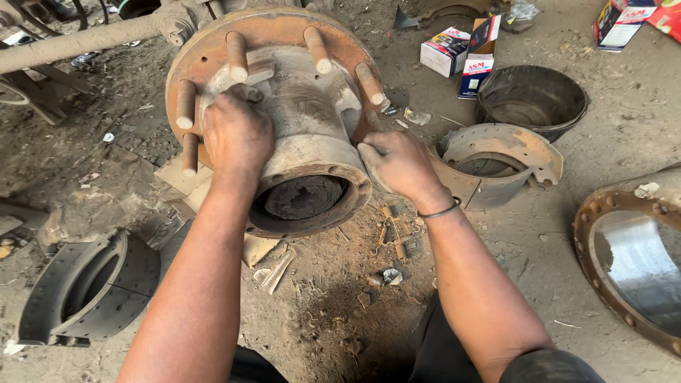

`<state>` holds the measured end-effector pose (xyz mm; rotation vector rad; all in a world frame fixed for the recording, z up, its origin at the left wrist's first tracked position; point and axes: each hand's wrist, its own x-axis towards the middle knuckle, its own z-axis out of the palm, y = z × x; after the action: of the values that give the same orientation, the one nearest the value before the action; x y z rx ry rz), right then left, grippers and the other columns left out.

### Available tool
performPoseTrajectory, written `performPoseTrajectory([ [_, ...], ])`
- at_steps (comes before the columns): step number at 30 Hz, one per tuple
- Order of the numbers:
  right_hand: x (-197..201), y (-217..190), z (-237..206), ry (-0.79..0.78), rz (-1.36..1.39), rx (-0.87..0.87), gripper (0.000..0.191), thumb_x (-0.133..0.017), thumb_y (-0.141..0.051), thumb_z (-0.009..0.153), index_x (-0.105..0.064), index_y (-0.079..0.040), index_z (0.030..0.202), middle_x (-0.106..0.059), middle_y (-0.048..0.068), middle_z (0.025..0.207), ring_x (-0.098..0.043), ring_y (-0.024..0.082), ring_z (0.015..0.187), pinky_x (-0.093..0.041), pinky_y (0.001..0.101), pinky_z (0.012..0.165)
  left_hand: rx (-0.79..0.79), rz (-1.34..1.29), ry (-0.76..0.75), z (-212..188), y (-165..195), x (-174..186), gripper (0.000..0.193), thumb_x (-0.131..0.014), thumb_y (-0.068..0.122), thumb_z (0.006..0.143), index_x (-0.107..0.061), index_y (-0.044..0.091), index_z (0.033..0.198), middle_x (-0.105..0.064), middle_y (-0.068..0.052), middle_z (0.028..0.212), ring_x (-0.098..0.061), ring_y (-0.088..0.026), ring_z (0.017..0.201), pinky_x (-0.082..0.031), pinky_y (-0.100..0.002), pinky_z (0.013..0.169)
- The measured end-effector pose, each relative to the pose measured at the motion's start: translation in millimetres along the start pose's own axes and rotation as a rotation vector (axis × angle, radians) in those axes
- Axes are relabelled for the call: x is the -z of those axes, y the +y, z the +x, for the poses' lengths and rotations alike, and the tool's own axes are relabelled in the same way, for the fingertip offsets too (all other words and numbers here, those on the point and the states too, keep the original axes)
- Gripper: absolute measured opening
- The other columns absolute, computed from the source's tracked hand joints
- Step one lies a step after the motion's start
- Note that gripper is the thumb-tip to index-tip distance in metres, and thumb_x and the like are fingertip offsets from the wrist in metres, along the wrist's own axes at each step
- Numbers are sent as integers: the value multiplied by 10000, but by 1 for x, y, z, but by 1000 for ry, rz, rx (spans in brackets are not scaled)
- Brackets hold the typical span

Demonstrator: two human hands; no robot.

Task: The person scrapes a large, dirty metal wheel hub assembly with a small metal tool, removing grime and rust from the inner rim and outer face. The person holds the part with one hand and scrapes with the other, working around the circumference.

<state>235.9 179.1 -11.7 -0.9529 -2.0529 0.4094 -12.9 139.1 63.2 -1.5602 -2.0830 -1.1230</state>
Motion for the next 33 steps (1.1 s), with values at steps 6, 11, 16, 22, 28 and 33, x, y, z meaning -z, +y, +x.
performPoseTrajectory([
  [6,7,-5,2,42,157,-86,304,-642,-319,986,-753,-52,1078,-757,182,1007,-750,334,928,-571,409,808,-18,-78,-62,-1,-12,6,258,-576,38,853,-774,41,1019,-722,-309,928,-711,-456,922,-536,-535,915],
  [11,15,-2,4,-21,70,11,327,-667,-360,972,-762,-55,1037,-757,185,974,-729,364,905,-557,444,792,-31,-5,-109,-3,-21,15,214,-622,71,902,-760,28,1059,-714,-323,956,-696,-475,951,-523,-541,933],
  [16,30,-8,-2,-27,173,73,273,-602,-291,1025,-732,-50,1014,-743,153,969,-712,357,905,-545,461,807,-28,-72,-179,-7,-33,23,288,-633,129,948,-747,90,1209,-720,-290,1043,-711,-433,1006,-536,-493,933],
  [22,40,-21,-1,1,190,60,174,-662,-209,963,-699,-40,979,-733,137,911,-722,317,857,-546,431,767,-143,-85,-171,-11,-45,30,300,-650,134,964,-730,66,1244,-735,-257,1100,-702,-414,1067,-536,-480,949],
  [28,37,-20,-3,-27,510,88,81,-699,-81,904,-690,-31,967,-758,36,975,-737,132,925,-595,302,835,-171,6,-136,-14,-40,44,317,-682,140,954,-741,71,1258,-712,-271,1098,-698,-420,975,-533,-489,881],
  [33,13,-23,2,73,660,54,40,-703,-30,956,-739,-41,968,-745,8,931,-672,88,892,-554,250,833,-34,-39,-215,-17,-19,53,301,-681,172,939,-753,119,1226,-732,-241,1079,-730,-367,961,-552,-447,894],
])
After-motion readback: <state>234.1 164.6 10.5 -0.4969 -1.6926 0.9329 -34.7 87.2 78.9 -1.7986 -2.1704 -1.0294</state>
